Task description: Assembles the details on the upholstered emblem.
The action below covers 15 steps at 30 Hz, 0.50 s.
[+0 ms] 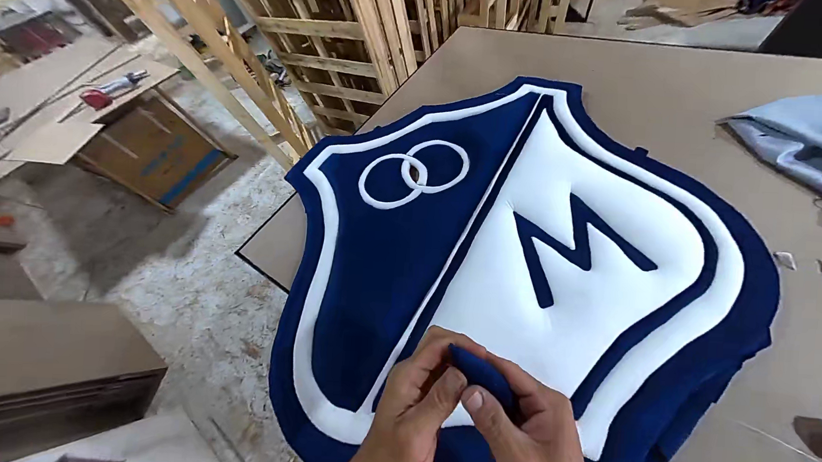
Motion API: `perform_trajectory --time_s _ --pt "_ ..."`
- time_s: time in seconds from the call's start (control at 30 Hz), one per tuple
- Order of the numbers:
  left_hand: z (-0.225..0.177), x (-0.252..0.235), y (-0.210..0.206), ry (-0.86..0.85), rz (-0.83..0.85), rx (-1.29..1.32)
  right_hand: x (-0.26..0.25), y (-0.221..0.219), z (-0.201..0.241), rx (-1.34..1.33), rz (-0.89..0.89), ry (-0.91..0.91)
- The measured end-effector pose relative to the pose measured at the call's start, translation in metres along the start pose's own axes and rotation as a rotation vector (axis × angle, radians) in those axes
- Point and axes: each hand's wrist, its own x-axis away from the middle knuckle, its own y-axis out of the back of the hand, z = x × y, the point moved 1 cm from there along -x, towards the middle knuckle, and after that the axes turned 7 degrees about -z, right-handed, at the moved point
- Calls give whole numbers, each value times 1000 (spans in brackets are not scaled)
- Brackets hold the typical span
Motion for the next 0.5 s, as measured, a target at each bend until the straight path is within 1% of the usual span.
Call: perform_trajectory --time_s 0.1,0.3,0.4,0.5 --pt "-6 -6 13 -35 56 -50 -2 -11 -2 -35 -41 10" --pt "-18 -12 38 -29 82 -106 -6 -33 -6 -133 -28 -106" --pt "-20 -15 44 -21 89 -155 -8 -41 -6 -183 -74 -217" --pt "-19 -16 45 -35 74 -204 -7 -43 -4 -321 -108 -345"
